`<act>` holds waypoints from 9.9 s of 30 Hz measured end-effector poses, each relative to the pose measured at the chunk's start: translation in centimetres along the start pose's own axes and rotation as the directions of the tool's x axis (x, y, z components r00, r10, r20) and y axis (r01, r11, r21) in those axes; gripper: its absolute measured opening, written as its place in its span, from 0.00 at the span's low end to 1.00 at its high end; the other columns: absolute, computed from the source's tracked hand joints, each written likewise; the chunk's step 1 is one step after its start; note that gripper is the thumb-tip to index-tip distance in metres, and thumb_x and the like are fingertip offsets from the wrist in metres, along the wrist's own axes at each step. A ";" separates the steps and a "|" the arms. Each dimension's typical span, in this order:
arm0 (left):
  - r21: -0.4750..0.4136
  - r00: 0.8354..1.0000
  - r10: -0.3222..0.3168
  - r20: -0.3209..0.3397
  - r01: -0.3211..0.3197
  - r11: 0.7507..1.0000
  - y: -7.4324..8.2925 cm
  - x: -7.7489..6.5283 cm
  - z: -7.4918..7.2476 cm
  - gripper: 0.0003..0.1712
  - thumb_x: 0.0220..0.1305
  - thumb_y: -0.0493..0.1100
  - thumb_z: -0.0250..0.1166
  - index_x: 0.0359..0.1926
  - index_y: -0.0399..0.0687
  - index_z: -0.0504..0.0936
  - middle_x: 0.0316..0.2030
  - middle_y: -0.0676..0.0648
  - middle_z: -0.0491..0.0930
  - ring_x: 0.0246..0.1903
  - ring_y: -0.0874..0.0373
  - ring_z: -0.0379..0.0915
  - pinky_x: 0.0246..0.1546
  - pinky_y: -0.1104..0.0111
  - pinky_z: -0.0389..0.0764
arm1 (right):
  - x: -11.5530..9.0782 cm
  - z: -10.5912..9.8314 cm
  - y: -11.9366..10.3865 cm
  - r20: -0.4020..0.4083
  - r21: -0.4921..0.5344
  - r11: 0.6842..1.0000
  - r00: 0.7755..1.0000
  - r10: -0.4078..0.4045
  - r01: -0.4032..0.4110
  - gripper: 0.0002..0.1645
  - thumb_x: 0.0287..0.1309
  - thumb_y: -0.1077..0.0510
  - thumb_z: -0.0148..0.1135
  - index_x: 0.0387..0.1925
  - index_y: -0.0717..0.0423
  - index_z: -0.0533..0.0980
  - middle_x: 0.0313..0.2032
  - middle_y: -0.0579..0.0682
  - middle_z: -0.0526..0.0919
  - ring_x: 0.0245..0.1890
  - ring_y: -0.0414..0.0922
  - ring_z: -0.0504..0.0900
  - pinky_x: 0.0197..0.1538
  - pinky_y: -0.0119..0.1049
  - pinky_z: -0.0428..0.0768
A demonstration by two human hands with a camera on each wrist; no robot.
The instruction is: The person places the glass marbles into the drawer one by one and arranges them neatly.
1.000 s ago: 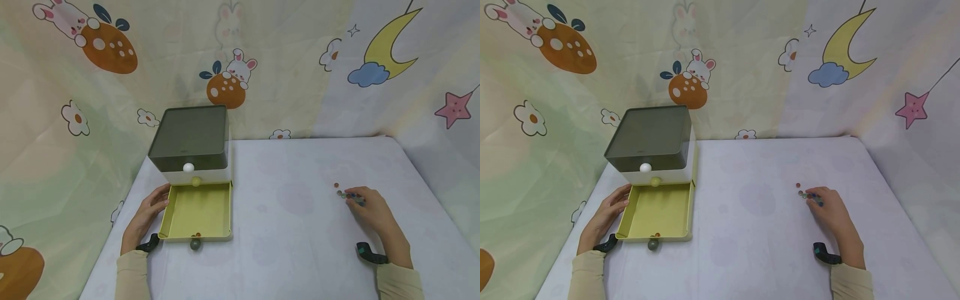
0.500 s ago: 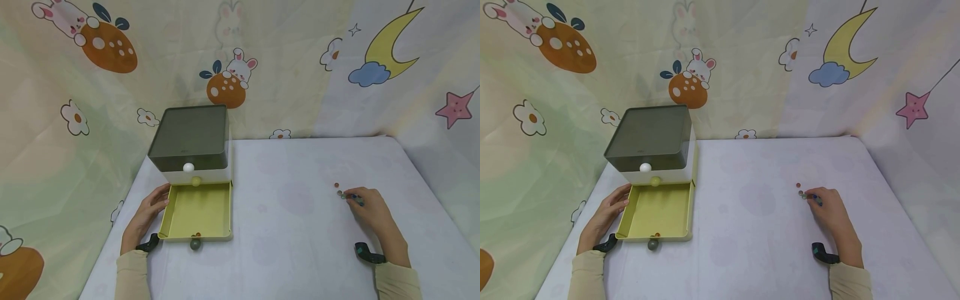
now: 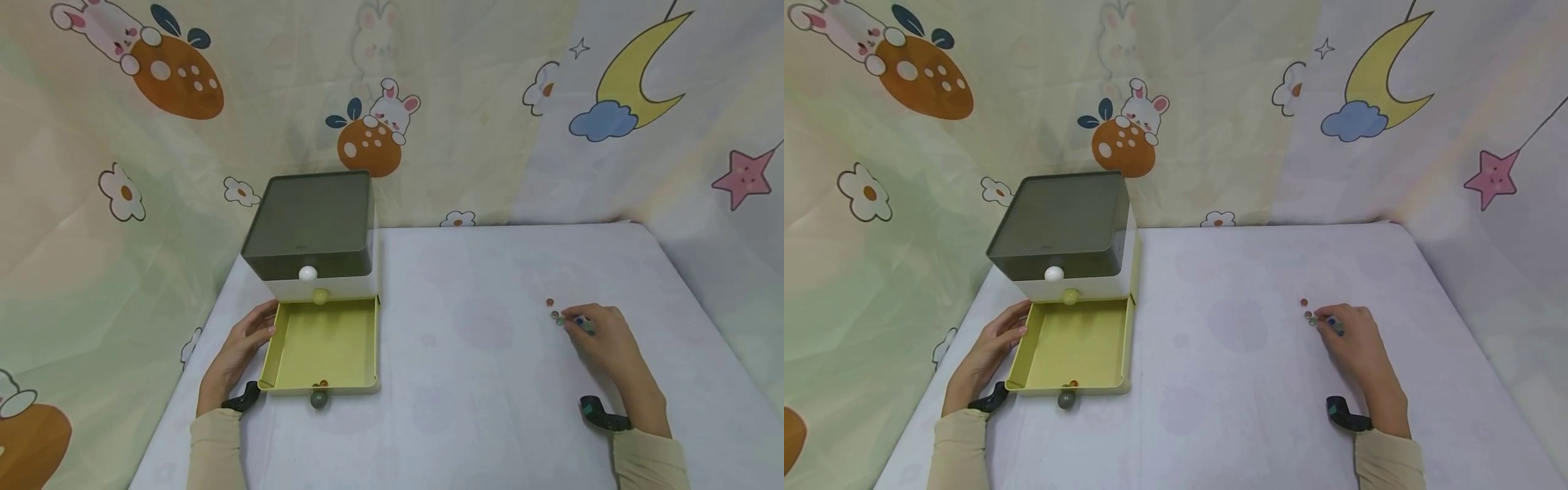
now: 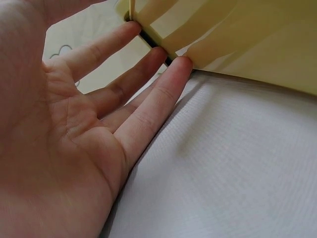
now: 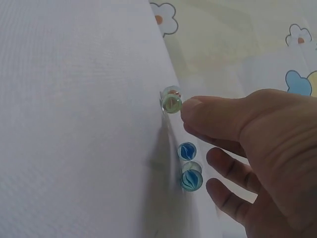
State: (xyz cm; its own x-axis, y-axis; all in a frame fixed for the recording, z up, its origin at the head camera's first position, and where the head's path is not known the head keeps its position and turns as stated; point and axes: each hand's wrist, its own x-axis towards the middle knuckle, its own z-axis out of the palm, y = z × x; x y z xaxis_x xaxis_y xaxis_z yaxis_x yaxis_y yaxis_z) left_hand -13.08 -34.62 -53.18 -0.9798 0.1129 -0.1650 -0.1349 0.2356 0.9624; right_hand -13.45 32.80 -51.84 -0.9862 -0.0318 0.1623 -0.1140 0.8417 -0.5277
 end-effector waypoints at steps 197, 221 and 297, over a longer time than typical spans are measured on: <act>0.008 0.997 -0.073 -0.027 0.074 0.997 0.5 0.0 0.3 0.40 0.77 0.50 0.62 0.82 0.54 0.57 0.81 0.44 0.56 0.65 0.70 0.67 0.61 0.76 0.71 | 5.9 16.9 -31.7 0.406 0.072 0.651 0.574 -0.711 0.756 0.03 0.66 0.52 0.70 0.39 0.44 0.84 0.38 0.39 0.85 0.35 0.34 0.79 0.39 0.28 0.77; 0.020 0.996 -0.087 -0.035 0.088 0.996 0.8 0.0 0.5 0.40 0.76 0.51 0.62 0.82 0.54 0.56 0.81 0.44 0.56 0.65 0.70 0.67 0.65 0.70 0.70 | 3.9 10.5 -29.7 0.367 0.190 0.691 0.602 -0.709 0.698 0.11 0.66 0.51 0.72 0.46 0.49 0.86 0.46 0.45 0.87 0.43 0.41 0.84 0.47 0.35 0.83; 0.005 0.998 -0.056 -0.029 0.056 0.998 0.4 0.0 0.3 0.39 0.77 0.49 0.60 0.82 0.49 0.56 0.80 0.40 0.56 0.63 0.74 0.69 0.58 0.81 0.74 | 3.1 -2.4 -6.4 0.254 0.500 0.860 0.933 -0.255 0.099 0.14 0.71 0.55 0.66 0.56 0.48 0.82 0.53 0.44 0.86 0.54 0.41 0.85 0.53 0.24 0.81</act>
State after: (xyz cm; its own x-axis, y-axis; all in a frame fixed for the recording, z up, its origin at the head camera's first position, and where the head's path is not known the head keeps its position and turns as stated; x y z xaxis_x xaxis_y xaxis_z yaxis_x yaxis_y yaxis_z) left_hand -13.10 -34.23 -52.83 -0.9747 0.0717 -0.2119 -0.1886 0.2461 0.9507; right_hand -15.46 28.62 -45.93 -0.9217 -0.3808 0.0740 -0.2552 0.4518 -0.8548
